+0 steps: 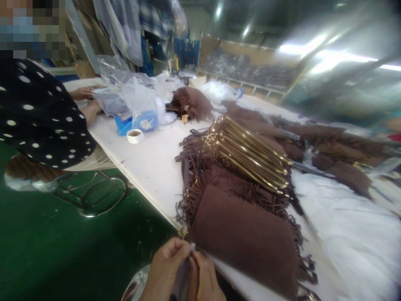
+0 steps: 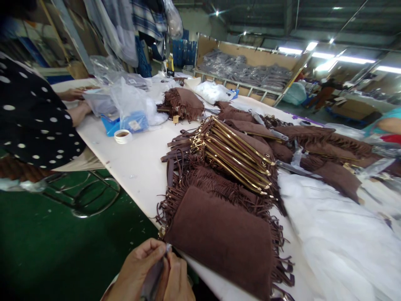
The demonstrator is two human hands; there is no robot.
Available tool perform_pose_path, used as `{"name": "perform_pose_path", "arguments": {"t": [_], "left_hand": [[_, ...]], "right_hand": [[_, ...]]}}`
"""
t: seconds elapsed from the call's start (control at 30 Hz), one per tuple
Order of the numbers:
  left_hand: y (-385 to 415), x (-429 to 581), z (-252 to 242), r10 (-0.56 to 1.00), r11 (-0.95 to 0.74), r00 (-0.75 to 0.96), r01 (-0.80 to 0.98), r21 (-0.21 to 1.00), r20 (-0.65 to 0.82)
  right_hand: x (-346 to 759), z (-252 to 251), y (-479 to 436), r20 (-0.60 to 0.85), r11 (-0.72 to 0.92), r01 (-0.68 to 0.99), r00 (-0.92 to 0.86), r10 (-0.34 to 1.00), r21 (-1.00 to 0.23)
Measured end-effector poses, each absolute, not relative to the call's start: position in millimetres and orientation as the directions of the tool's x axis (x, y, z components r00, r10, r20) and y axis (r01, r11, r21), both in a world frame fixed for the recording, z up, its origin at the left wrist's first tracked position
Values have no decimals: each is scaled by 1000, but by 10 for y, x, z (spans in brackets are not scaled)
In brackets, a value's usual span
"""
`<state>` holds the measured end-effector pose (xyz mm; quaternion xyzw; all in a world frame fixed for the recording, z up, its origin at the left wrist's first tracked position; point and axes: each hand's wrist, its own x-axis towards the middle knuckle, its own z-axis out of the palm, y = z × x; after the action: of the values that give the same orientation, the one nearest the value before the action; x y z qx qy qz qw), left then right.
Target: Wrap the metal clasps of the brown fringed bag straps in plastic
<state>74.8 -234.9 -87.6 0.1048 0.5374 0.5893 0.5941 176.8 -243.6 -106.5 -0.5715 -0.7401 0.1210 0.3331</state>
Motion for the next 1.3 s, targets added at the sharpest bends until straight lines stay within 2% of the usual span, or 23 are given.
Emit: {"name": "perform_pose_path", "arguments": {"t": [0.23, 0.37, 0.57, 0.7, 0.83, 0.9, 1.0, 1.07, 1.17, 1.23, 1.3], "left_hand": [[-2362, 714, -972, 813, 309, -314, -480, 821, -490], [-2384, 715, -867, 797, 332, -351, -425, 842, -491], [-2466, 724, -836, 767, 379, -285, -520, 765, -574], [-2489, 731, -869, 696, 466, -242, -566, 681, -676], [-2484, 758, -804, 674, 457, -218, -628, 630, -706], [-2481, 774, -761, 686, 450, -264, -578, 681, -678], [-2473, 783, -740, 724, 451, -352, -409, 793, -593], [-2464, 778, -758, 724, 457, -353, -398, 795, -593], [-2447, 757, -807, 696, 449, -229, -600, 662, -681], [-2437, 736, -840, 667, 480, -64, -724, 495, -742], [-2429, 714, -865, 625, 547, 115, -770, 328, -772]], "right_hand": [[1766, -1113, -2429, 337, 358, 663, -166, 927, -658], [1716, -1098, -2490, 276, 305, 628, -147, 950, -716], [1643, -1141, -2596, 33, 108, 695, -120, 992, -710], [1661, -1194, -2531, 6, 77, 683, -106, 994, -726], [1711, -1192, -2491, -48, 13, 659, -74, 996, -752], [1732, -1177, -2499, -57, 5, 606, -83, 995, -795], [1746, -1154, -2520, -28, 17, 461, -91, 995, -887], [1746, -1149, -2530, -23, 3, 357, -70, 997, -934], [1744, -1168, -2537, -58, -48, 213, -39, 998, -976], [1747, -1201, -2543, -107, -102, 130, -31, 994, -986], [1750, -1242, -2551, -186, -183, 54, -37, 982, -982]]}}
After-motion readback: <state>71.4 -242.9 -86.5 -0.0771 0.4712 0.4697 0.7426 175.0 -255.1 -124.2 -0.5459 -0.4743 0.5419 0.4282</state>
